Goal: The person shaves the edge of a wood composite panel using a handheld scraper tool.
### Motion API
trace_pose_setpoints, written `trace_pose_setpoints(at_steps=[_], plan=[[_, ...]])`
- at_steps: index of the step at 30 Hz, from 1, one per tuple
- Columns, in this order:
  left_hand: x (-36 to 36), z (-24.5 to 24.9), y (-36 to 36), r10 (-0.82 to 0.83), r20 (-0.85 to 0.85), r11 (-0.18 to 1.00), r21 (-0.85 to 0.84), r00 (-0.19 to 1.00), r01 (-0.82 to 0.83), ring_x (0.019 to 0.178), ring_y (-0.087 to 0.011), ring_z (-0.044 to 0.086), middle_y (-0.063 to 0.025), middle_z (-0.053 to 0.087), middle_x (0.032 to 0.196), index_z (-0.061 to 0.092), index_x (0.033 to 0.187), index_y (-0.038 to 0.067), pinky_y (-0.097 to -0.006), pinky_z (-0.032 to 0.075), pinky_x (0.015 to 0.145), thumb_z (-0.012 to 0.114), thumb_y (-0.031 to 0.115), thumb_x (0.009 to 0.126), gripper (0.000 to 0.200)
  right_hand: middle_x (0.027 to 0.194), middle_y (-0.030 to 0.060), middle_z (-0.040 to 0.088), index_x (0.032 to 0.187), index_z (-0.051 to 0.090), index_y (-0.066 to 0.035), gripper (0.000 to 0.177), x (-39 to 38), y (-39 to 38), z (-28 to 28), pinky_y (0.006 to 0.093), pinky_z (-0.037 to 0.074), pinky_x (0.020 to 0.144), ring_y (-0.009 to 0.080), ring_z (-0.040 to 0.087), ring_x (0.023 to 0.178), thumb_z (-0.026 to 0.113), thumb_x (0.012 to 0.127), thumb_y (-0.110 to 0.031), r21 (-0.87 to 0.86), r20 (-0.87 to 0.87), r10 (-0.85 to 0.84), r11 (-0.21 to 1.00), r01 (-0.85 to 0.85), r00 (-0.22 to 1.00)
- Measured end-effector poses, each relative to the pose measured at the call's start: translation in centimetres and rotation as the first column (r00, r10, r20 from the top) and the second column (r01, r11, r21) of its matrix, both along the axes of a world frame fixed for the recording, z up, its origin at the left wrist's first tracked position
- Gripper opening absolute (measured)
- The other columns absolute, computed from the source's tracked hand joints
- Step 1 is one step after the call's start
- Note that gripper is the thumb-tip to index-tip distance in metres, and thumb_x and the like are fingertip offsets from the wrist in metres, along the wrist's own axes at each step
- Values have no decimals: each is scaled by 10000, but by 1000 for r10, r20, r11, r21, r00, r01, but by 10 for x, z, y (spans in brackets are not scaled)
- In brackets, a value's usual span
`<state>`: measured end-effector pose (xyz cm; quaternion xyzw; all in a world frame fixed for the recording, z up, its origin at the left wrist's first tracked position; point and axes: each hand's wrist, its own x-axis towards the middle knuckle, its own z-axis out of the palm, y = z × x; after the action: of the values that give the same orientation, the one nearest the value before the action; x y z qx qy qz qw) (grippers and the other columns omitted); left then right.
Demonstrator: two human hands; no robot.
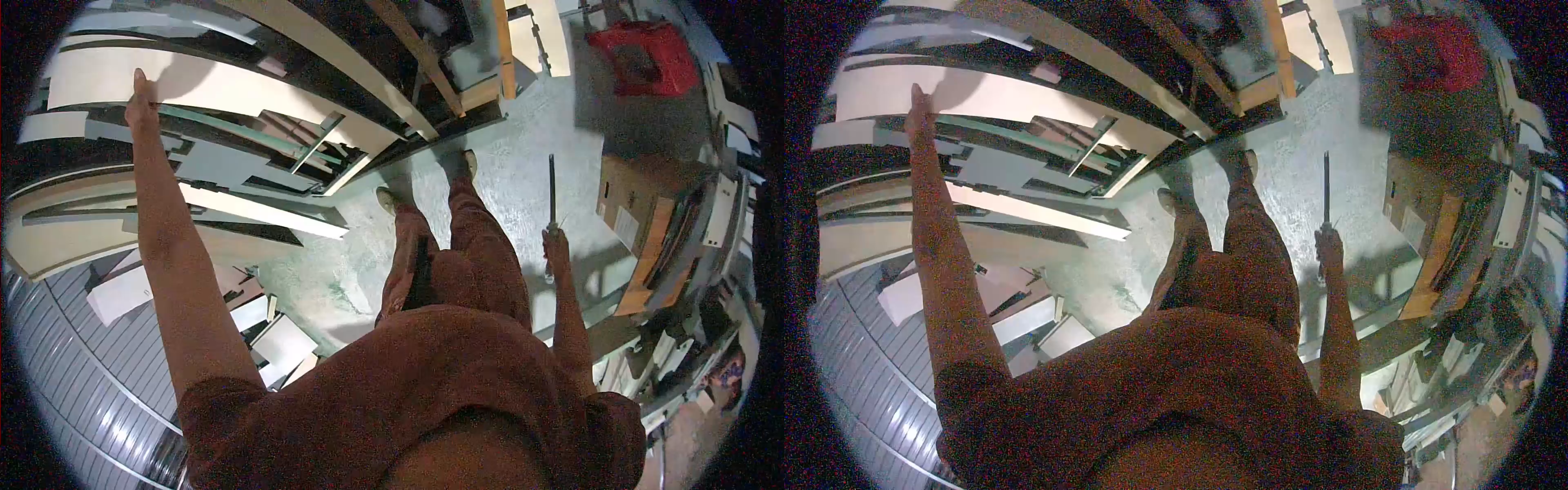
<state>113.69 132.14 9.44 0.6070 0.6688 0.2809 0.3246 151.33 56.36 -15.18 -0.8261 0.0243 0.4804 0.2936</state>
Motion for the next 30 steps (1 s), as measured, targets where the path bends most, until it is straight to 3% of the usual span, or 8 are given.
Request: trace_pose_setpoints(at_steps=[6,11,16,21,22,24,28,30], plan=[[-16,11,-46,79,337,992,64,938,-106,888,-204,516,-120,515,1012,488,1059,-69,-330,427,795,614,519,727,687,545,-23,449,837,485,-107,238,-11,-49,-15,248,376,366,80,417,420,607,769,-300,-68,-11,21,997,-22,1000],[-18,38,-139,-86,565,979,202,821,-36,1010,-199,447,-103,463,1137,391,1172,-22,-346,368,885,452,435,870,551,527,-18,448,769,486,-104,259,-16,-42,-14,248,375,365,81,416,410,609,767,-332,-8,-90,-20,1000,19,996],[2,108,-207,-157,649,901,404,744,-162,1022,-192,395,-114,403,1113,414,1085,10,-376,351,894,451,506,844,553,533,-12,457,764,481,-82,279,-60,1,4,267,370,360,92,410,400,579,799,-340,-45,110,117,993,-113,987],[-26,134,-234,-404,554,866,489,728,108,1096,-206,350,-139,364,1171,323,1171,11,-412,306,960,463,487,838,598,563,-6,459,786,476,-65,290,-173,18,44,285,384,407,108,433,455,546,820,-344,152,180,-62,988,35,982],[-27,136,-243,-401,550,863,495,732,100,1068,-216,368,-143,380,1154,342,1141,12,-409,316,951,445,483,848,564,576,-5,456,800,476,-72,253,-197,13,42,276,389,424,98,437,480,521,836,-319,114,249,131,980,-163,960],[-31,143,-261,-336,585,858,514,739,-17,1027,-265,428,-180,428,1142,377,1147,-15,-417,336,940,459,419,861,526,560,2,439,761,487,-72,222,-268,-15,41,276,390,429,98,427,470,488,846,-278,159,98,-220,966,203,971],[-63,145,-291,-390,-115,562,756,913,336,970,-269,478,-200,472,1107,408,1152,-69,-433,398,845,508,459,826,629,683,29,524,821,555,-90,85,-413,-103,-6,271,406,455,171,524,607,529,746,-120,-11,252,-8,1000,11,968],[-63,152,-318,-476,278,719,669,834,187,1001,-284,481,-199,468,1141,421,1155,-67,-450,400,853,513,427,834,597,683,28,528,798,558,-95,69,-495,-158,-45,282,416,463,181,531,621,542,743,-132,90,243,-238,971,223,940]])
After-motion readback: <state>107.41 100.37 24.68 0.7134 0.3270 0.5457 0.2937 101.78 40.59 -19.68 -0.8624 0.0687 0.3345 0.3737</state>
